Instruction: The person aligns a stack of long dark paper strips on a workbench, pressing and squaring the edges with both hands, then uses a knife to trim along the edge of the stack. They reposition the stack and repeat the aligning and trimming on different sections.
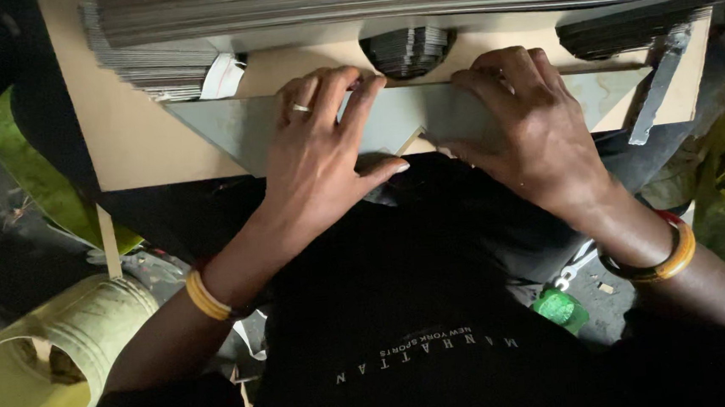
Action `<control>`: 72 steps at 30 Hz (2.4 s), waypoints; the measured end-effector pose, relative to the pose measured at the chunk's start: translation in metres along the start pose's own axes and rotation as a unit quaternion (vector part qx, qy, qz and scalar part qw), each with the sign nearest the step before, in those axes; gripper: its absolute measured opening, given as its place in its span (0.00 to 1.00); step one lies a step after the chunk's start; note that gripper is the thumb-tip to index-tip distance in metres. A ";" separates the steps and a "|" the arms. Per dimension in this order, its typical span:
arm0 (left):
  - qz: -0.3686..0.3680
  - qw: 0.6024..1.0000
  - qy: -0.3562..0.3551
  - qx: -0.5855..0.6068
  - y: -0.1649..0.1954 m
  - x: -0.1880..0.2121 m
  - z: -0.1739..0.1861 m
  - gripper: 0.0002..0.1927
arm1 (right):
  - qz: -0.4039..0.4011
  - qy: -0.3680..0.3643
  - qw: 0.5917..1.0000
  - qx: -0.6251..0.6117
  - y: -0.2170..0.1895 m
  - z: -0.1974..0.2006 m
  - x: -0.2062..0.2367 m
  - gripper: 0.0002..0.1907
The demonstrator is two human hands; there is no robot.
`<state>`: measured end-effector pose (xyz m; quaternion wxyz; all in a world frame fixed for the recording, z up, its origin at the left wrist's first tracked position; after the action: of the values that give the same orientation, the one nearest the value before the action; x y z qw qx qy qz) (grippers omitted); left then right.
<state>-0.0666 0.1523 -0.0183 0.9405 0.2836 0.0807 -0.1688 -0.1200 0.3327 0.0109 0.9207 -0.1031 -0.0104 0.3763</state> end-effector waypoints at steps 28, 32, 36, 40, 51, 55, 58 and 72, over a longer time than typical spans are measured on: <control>-0.203 0.931 0.133 -0.272 0.001 0.036 -0.004 0.20 | 0.040 0.003 0.984 0.174 -0.011 0.013 0.005 0.09; -0.126 0.963 0.089 -0.220 -0.045 0.063 0.047 0.21 | -0.122 -0.063 0.990 0.021 0.035 -0.058 0.028 0.06; -0.042 0.976 0.169 -0.131 -0.097 0.076 0.132 0.12 | -0.243 -0.167 0.956 -0.006 0.089 -0.132 0.062 0.09; -0.014 0.963 0.236 -0.126 -0.105 0.061 0.178 0.06 | -0.128 -0.049 0.991 -0.002 0.076 -0.122 0.044 0.05; 0.040 0.958 0.234 -0.162 -0.110 0.048 0.196 0.07 | 0.026 0.117 0.991 0.066 -0.021 -0.020 -0.046 0.11; 0.065 0.958 0.228 -0.163 -0.112 0.050 0.198 0.08 | 0.015 0.082 0.995 -0.061 -0.020 -0.017 -0.058 0.08; 0.039 0.951 0.240 -0.192 -0.100 0.042 0.199 0.05 | -0.001 0.097 0.993 -0.062 -0.011 -0.015 -0.048 0.13; -0.218 0.938 0.127 -0.239 -0.025 -0.051 0.118 0.16 | 0.110 0.254 0.950 0.141 0.000 0.033 -0.026 0.13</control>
<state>-0.1169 0.0800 0.0791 0.9026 0.0450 0.2977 -0.3078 -0.1424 0.3205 0.0451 0.8508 -0.0647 0.2884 0.4344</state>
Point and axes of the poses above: each hand's wrist, its own x-axis away from the middle knuckle, its own z-axis out of the back of the hand, y = z × x, the point moved 8 cm from there along -x, towards the middle knuckle, and after that the axes turned 8 degrees about x, right-handed, at the moved point
